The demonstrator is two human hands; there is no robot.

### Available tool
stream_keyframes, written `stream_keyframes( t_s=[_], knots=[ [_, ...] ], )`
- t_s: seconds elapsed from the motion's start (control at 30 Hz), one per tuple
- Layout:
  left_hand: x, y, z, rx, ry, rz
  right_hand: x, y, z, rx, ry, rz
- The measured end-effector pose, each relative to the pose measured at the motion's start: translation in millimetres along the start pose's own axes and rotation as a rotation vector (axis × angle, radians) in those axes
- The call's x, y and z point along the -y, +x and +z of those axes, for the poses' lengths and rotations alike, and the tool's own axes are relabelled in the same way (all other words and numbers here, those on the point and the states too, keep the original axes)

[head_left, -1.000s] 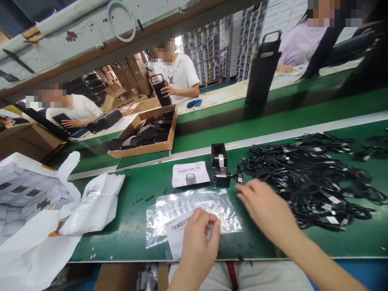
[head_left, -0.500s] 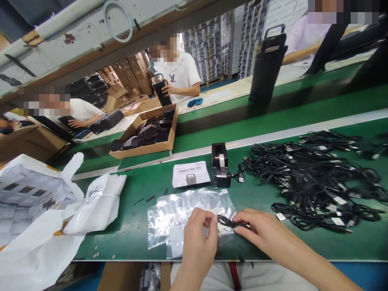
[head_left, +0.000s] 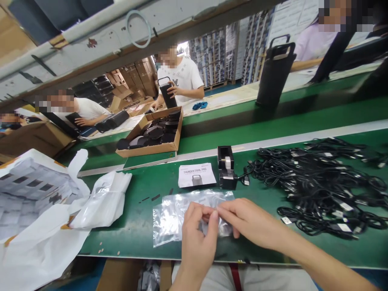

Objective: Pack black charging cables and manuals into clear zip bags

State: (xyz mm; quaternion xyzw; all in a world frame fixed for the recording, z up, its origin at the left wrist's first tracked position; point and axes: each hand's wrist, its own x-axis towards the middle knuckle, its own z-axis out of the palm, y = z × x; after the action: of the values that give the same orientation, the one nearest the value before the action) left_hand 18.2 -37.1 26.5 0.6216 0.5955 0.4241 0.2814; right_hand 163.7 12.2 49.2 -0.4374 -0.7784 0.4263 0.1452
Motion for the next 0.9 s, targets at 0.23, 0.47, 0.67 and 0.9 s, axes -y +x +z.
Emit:
stream_keyframes(
  t_s=[0.23, 0.47, 0.67, 0.9],
  knots=[
    [-5.5, 13.2, -29.4, -0.206, -0.2, -0.042, 40.3, 18.6, -18.7, -0.019, -0.079, -0.196],
    [23.7, 24.6, -49.2, -0.282, -0.488, -0.055, 89.6, 39.5, -49.3, -0.025, -0.28, -0.412],
    [27.9, 33.8, -38.0, 0.106, -0.89, -0.108, 95.8, 17.1, -72.0, 0.118, -0.319, -0.422],
    [12.0, 28.1, -27.9, 0.071, -0.629, -0.155, 27.2, -11.8, -63.3, -0.165, -0.172, -0.157]
  ],
)
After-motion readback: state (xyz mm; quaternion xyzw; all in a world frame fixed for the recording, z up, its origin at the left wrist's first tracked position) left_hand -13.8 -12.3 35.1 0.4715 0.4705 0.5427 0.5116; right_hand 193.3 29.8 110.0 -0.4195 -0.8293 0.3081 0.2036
